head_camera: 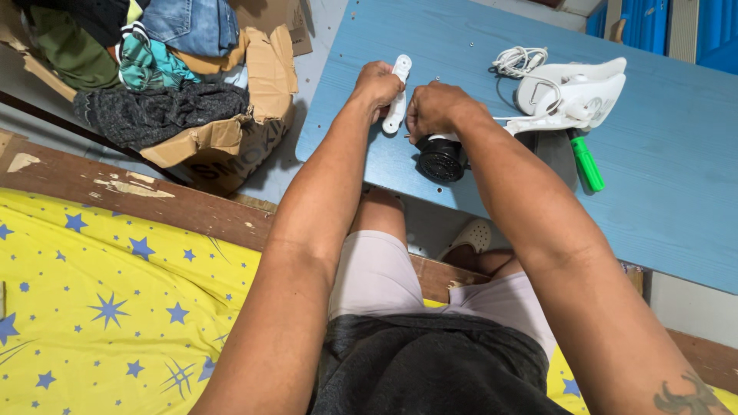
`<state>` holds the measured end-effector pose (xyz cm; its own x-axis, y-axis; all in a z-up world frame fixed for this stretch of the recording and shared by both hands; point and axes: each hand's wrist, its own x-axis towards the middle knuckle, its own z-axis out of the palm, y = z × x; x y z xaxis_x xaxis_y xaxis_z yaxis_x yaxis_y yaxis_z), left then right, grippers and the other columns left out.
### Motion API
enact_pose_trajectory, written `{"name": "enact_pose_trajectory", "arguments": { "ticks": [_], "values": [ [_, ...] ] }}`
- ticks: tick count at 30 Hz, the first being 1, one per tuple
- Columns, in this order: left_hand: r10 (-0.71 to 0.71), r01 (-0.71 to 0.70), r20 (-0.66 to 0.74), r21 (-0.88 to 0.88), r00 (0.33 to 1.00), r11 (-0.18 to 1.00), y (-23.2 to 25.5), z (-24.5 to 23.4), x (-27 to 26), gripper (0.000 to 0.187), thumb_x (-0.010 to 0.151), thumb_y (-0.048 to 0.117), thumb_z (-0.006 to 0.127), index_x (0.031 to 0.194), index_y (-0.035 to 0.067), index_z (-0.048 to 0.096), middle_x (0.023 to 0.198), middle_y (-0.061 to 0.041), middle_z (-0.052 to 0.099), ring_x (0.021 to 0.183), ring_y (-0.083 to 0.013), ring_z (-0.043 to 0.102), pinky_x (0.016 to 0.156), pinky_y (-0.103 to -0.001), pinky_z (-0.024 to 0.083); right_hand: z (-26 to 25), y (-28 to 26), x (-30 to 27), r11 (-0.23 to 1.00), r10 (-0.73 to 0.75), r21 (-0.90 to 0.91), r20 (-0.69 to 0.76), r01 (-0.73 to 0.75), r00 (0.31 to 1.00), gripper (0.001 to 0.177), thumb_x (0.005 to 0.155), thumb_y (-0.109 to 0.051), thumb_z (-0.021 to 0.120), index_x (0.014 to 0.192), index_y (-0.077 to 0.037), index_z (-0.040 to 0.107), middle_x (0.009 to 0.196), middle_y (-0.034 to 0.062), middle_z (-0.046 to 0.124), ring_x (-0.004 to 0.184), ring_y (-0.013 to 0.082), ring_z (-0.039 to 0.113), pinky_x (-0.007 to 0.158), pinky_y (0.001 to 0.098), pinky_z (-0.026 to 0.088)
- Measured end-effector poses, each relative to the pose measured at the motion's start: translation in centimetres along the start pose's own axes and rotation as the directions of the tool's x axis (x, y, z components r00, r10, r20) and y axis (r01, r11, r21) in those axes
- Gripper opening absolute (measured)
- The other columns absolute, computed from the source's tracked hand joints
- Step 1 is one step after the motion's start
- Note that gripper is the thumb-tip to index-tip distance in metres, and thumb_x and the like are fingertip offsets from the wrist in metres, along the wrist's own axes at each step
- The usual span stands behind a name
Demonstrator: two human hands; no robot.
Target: The person disassembles a small white electric fan on a blue table. They remove the fan blades, use a green screwdriver to loosen screws on the motor housing and stand, and separate the components, leaving the parts laid out on the table.
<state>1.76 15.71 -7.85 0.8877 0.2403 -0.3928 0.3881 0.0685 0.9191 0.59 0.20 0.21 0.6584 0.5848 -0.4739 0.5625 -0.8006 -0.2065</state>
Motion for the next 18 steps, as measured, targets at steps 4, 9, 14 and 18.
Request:
{"name": "enact_pose_trajectory", "arguments": {
  "ticks": [4,9,14,18],
  "values": [
    [0.059,-0.055,-0.067,0.06,0.996,0.997,0.5,0.3,-0.3,0.025,0.077,-0.001,0.067,0.101,0.005,0.07,0.089,-0.011,0.073,0.075,-0.0244,0.073,0.058,-0.042,0.06,0.2,2.8,1.2,0.995,-0.079,0.039,-0.232,0.091,0.97,0.009,0.086,-0.02,0.074,0.089,-0.014,0.08,0.09,0.0076,0.076,0.084,0.0261,0.071,0.083,0.041,0.056],
    [0.164,-0.128,-0.176,0.2,0.971,0.971,1.1,0.3,-0.8,0.022,0.075,0.001,0.07,0.097,0.005,0.072,0.091,-0.01,0.077,0.081,-0.0211,0.076,0.072,-0.036,0.062,-1.2,7.4,1.5,0.943,0.197,0.328,-0.421,-0.053,0.885,0.017,0.094,-0.018,0.065,0.092,-0.005,0.075,0.09,0.0142,0.076,0.082,0.0253,0.073,0.084,0.0395,0.057],
    [0.17,-0.077,-0.205,0.395,0.964,0.916,1.6,1.3,-0.5,0.016,0.076,0.01,0.074,0.093,0.01,0.073,0.095,-0.011,0.079,0.091,-0.0255,0.076,0.084,-0.037,0.058,-0.4,8.0,2.8,0.929,0.251,0.354,-0.381,-0.11,0.89,0.016,0.092,-0.019,0.07,0.093,-0.004,0.075,0.092,0.016,0.077,0.085,0.0277,0.074,0.085,0.0407,0.058],
    [0.188,-0.073,-0.207,0.461,0.96,0.885,1.8,1.7,0.3,0.019,0.074,0.013,0.077,0.092,0.011,0.073,0.1,-0.013,0.077,0.096,-0.0303,0.074,0.086,-0.04,0.057,0.1,7.3,3.9,0.972,0.108,0.234,-0.525,0.021,0.844,0.02,0.087,-0.017,0.074,0.102,-0.006,0.078,0.099,0.0176,0.076,0.091,0.0346,0.072,0.089,0.0437,0.056]
  ]
}}
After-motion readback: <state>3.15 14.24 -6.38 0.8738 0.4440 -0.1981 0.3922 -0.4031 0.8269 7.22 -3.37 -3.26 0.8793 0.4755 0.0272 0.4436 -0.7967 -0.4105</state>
